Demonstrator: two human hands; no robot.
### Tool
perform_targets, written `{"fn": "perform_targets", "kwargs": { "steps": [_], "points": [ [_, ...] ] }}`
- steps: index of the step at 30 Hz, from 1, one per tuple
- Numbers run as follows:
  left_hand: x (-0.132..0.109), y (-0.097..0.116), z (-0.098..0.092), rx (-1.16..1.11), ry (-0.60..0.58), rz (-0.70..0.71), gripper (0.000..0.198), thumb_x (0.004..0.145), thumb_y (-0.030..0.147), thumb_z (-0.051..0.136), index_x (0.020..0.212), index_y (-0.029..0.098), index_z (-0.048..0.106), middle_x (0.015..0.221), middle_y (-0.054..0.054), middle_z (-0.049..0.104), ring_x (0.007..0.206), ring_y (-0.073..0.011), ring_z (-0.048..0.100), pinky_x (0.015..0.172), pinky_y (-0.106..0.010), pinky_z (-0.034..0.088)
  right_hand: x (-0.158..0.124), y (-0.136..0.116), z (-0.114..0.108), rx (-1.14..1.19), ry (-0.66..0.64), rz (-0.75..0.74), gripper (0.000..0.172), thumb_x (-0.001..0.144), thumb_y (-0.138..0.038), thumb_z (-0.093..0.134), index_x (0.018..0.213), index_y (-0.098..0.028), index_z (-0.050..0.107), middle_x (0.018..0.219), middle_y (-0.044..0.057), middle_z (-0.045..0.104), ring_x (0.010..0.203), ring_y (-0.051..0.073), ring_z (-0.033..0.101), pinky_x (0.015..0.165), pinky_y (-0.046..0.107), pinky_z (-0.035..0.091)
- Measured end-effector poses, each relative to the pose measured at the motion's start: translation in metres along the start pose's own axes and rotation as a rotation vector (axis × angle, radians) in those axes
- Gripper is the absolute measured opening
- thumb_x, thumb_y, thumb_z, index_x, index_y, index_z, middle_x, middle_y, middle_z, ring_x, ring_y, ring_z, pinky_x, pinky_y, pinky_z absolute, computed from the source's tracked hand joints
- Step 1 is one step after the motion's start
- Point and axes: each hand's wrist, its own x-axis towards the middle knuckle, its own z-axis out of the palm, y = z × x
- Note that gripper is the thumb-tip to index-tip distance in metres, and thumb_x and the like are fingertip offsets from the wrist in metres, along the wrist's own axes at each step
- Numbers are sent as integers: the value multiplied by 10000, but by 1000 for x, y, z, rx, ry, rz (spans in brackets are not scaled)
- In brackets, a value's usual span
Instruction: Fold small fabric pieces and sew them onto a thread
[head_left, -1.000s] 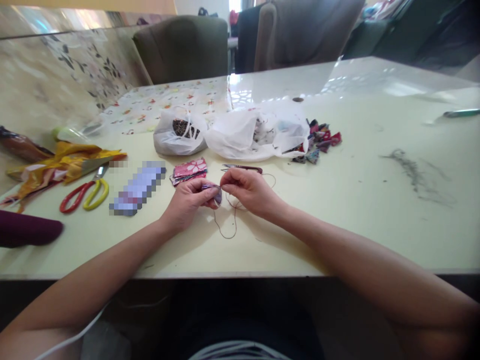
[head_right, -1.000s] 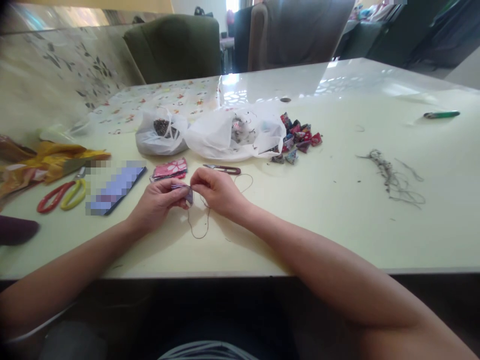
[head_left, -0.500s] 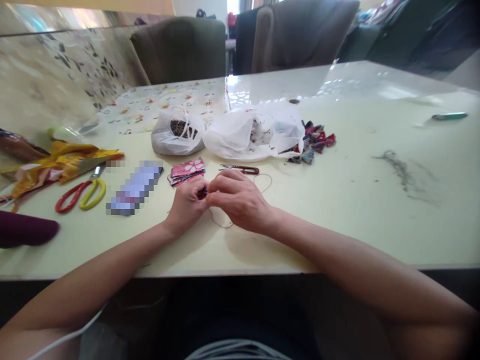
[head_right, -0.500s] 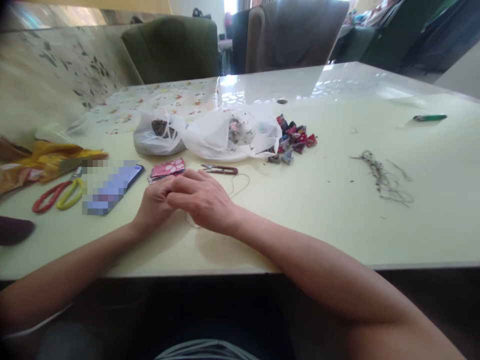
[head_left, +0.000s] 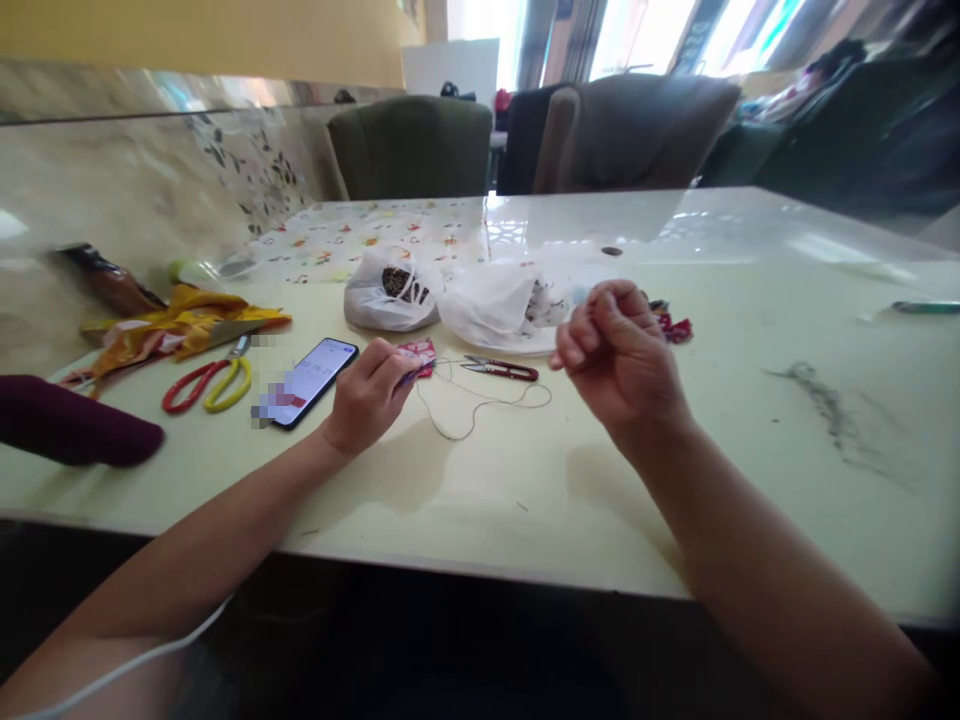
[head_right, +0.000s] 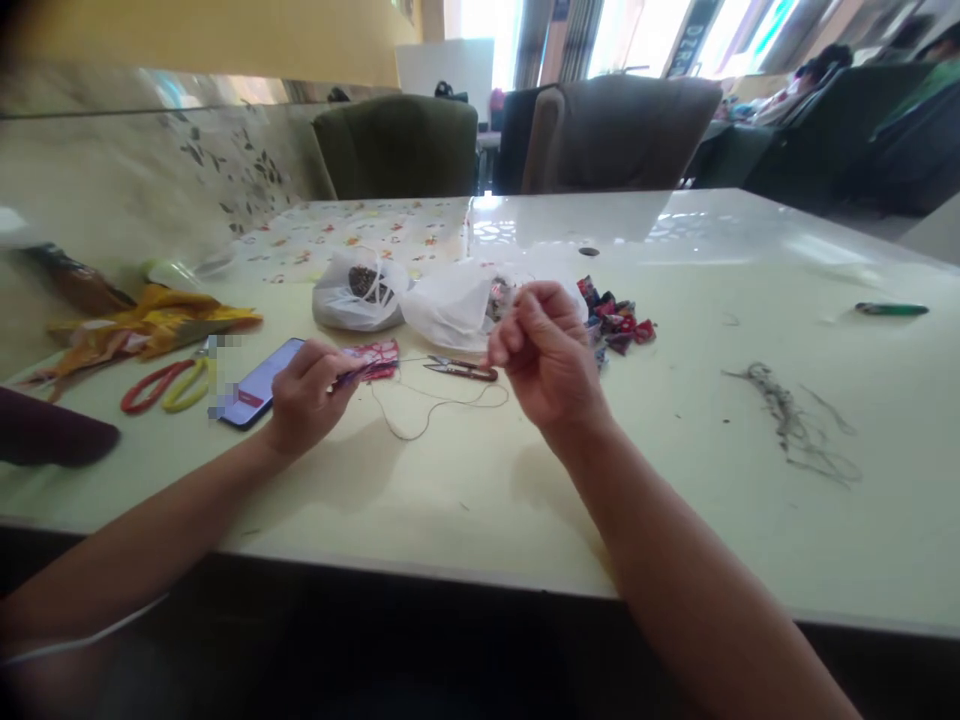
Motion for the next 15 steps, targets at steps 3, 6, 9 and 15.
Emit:
{"fn": "perform_targets", "kwargs": {
  "steps": [3,6,9,15],
  "points": [
    [5,-8,-3,58,24,-40,231,965,372,605,1025,240,784,847,-77,660,801,-200,634,783,-293,530,9,-8,-16,69,117,-65,267,821,-372,790,840,-285,538,590,-83,370,520,101,435,583,289,507],
    [8,-16,-3,76,30,-65,229,955,366,623,1043,239,793,810,-61,601,766,-197,606,753,-292,508,15,-16,-31,130,227,-124,209,799,-305,793,816,-281,586,580,-84,392,522,95,440,687,339,562],
    [9,-24,-2,64,24,-75,186,939,328,641,994,228,789,822,-60,577,772,-200,596,739,-297,491,19,-24,-44,148,320,-184,141,817,-223,748,771,-272,624,564,-74,448,539,93,493,803,402,582],
    [12,-30,0,49,57,-134,160,910,253,636,950,214,786,812,-48,576,769,-191,583,720,-291,479,23,-57,-72,40,849,-364,353,864,10,515,675,-284,560,499,-77,449,488,89,477,725,336,554]
  ]
}}
